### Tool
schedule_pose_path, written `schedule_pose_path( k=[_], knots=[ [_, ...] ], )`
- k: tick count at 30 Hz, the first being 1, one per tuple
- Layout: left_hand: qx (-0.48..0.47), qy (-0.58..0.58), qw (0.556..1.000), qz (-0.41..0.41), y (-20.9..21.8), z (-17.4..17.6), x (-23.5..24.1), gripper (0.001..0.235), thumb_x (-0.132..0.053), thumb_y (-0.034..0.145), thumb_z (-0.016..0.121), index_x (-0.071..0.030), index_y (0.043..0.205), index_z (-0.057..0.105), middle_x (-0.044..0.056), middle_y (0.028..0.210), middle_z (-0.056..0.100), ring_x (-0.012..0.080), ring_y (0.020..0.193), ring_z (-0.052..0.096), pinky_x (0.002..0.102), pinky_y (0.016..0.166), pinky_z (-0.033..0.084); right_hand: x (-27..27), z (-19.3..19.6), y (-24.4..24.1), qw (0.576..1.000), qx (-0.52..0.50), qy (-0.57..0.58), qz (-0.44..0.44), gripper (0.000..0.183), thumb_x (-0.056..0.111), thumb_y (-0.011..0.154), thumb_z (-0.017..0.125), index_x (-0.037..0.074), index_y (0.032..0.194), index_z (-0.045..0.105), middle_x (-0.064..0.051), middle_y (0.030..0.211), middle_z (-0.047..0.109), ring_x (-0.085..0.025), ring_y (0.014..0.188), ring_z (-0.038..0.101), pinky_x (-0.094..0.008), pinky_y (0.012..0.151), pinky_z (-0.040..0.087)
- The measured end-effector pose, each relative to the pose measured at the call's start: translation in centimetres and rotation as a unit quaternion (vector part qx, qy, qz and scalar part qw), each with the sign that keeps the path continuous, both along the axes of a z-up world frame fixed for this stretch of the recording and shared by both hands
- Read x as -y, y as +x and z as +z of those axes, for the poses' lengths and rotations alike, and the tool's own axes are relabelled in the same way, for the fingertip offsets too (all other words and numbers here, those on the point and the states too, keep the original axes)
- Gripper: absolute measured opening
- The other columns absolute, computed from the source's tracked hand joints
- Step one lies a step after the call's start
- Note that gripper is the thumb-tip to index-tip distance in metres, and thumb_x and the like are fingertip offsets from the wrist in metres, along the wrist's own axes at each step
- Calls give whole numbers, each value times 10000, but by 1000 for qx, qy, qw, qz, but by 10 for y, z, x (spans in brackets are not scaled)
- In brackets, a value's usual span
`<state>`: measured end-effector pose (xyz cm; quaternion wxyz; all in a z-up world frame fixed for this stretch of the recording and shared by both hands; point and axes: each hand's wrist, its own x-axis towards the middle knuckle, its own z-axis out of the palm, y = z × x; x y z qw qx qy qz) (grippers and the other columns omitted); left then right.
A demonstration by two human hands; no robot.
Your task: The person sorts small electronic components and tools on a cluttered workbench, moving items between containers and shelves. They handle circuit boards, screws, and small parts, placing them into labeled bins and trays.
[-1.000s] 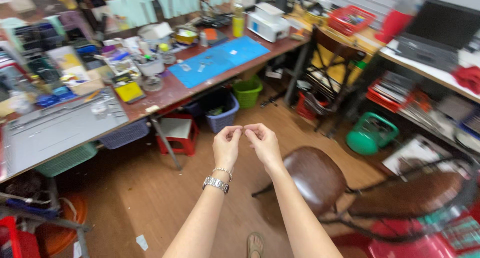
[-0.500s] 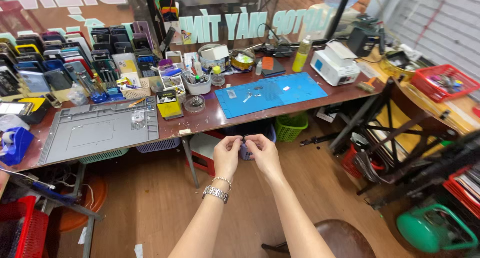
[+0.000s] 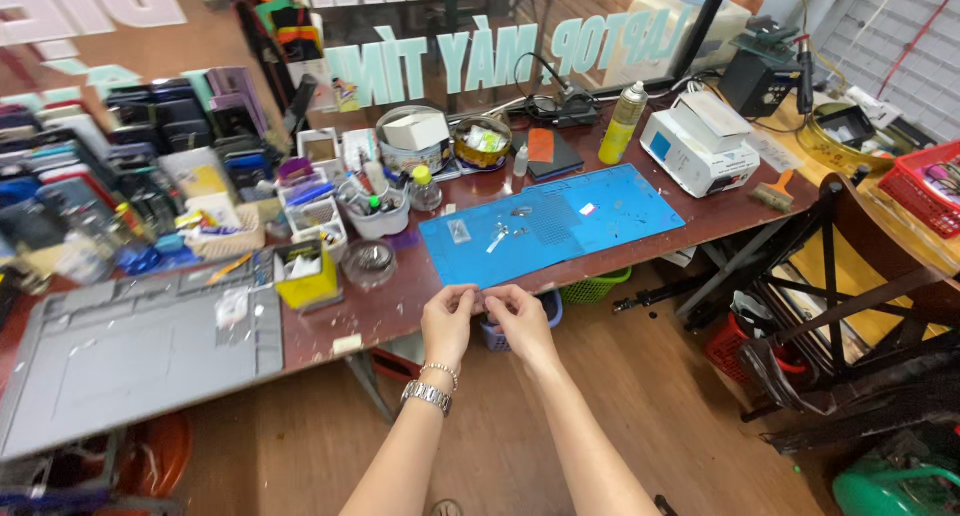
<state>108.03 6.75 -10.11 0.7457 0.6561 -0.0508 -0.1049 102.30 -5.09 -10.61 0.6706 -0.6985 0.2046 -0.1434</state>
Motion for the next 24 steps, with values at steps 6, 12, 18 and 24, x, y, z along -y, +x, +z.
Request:
schedule_pose_path(
  k=[6,12,18,24],
  knots=[
    [-9,115,993,-24,90,-17,59,203,-161,950,662,-40,1067,774,78,957,802,136,834,708,294,772,570,70,-22,62,997,-50,10,-62,224,164,951,662,51,1127,742,-22,907,737,-102,765,678,-260,662,526],
    [-6,77,996,-54,163,-69,122,208,-159,950,659,-23,1066,766,85,959,800,134,856,731,290,773,578,142,-57,117,989,-91,-56,-107,237,171,905,712,53,1105,761,-41,880,746,-107,732,671,-283,646,540],
    [-4,181,983,0,230,-128,173,213,-169,923,688,-41,1075,764,92,996,802,154,909,757,297,808,576,230,-112,190,975,-155,-151,-56,243,173,877,736,62,1094,737,-81,926,774,-203,746,692,-339,671,548],
    [-15,280,959,45,276,-180,219,228,-177,855,739,-52,1045,757,110,1010,798,216,913,773,338,831,591,277,-143,246,938,-166,-293,82,235,117,806,782,70,1023,704,-109,1006,766,-269,930,729,-397,840,568]
  ],
)
